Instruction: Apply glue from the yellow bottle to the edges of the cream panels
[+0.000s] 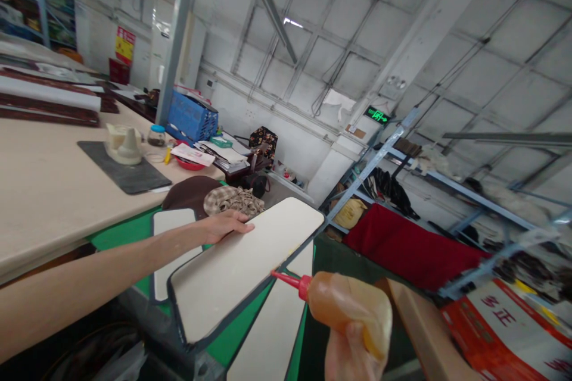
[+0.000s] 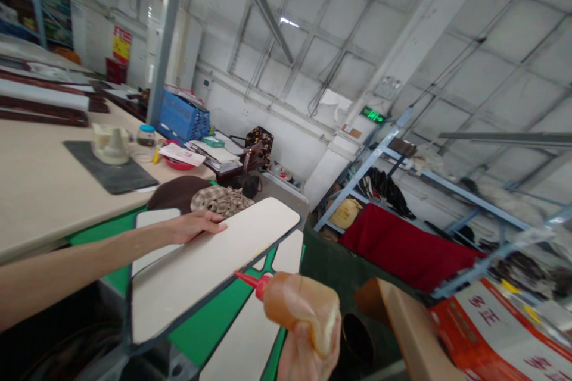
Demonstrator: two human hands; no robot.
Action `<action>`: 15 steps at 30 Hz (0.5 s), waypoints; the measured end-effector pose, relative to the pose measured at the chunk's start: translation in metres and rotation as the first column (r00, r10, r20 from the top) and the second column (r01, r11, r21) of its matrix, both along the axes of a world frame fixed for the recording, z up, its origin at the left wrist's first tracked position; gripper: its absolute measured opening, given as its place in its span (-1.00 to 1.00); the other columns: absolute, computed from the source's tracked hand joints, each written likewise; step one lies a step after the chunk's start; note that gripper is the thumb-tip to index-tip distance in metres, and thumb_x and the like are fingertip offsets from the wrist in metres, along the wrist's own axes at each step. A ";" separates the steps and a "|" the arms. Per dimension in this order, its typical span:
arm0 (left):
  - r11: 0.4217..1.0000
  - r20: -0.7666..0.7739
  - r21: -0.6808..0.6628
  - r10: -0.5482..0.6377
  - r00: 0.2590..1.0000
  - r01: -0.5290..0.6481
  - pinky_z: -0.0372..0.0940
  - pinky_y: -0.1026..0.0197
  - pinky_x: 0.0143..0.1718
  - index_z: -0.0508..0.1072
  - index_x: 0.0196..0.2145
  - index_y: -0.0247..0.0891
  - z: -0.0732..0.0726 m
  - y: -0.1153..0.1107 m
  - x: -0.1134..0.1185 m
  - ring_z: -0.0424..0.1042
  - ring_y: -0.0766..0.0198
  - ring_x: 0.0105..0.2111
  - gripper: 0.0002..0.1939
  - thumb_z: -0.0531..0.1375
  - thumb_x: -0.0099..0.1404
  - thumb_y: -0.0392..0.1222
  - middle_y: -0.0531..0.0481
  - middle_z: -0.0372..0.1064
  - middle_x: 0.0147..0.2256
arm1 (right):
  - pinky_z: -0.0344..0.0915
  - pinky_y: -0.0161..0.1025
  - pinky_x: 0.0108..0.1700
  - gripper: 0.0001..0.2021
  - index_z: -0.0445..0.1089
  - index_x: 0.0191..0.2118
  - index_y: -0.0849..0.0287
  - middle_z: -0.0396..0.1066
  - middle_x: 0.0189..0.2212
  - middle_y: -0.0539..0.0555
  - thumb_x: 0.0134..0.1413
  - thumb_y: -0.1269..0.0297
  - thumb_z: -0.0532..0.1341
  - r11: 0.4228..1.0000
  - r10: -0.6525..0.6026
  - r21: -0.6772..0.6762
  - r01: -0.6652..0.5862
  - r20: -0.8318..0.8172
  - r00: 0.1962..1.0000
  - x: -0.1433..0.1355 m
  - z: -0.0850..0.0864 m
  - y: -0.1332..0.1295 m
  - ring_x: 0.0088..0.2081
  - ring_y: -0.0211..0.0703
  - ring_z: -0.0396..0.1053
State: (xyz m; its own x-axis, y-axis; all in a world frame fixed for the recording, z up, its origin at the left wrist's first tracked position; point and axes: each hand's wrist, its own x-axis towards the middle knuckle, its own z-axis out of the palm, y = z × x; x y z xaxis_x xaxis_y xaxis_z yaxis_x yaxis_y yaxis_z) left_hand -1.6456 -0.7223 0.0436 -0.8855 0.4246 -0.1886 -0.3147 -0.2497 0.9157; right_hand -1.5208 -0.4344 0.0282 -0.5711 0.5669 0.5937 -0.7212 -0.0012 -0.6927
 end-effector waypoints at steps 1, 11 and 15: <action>1.000 0.000 -0.001 0.004 1.000 -0.004 0.46 0.08 -0.22 0.56 -0.38 -0.41 0.000 0.000 0.000 0.56 0.10 -0.50 -0.44 0.59 -0.30 -0.02 -0.21 0.61 -0.39 | 0.45 -0.29 -0.29 -0.57 0.42 -0.05 0.10 0.50 -0.30 0.00 -0.05 0.12 0.44 0.999 0.011 -0.046 -0.011 -0.008 1.000 0.001 0.001 -0.003 -0.27 -0.14 0.49; 0.997 0.004 -0.035 0.064 0.998 -0.063 0.45 0.13 -0.32 0.54 -0.41 -0.41 -0.007 -0.001 -0.016 0.53 0.13 -0.49 -0.39 0.60 -0.38 0.00 -0.19 0.60 -0.42 | 0.48 -0.28 -0.33 -0.44 0.44 -0.06 0.16 0.57 -0.33 0.07 -0.25 0.17 0.54 0.988 0.011 -0.154 0.006 0.109 0.994 0.008 -0.032 -0.004 -0.36 -0.10 0.52; 0.997 0.003 -0.036 0.072 0.997 -0.072 0.42 0.13 -0.34 0.54 -0.39 -0.39 -0.006 -0.002 -0.020 0.53 0.10 -0.45 -0.42 0.59 -0.35 -0.02 -0.20 0.60 -0.40 | 0.45 -0.36 -0.36 -0.47 0.41 0.02 0.12 0.58 -0.30 0.04 -0.11 0.22 0.50 0.998 0.040 -0.044 -0.035 0.115 0.992 0.014 -0.048 0.002 -0.39 -0.17 0.51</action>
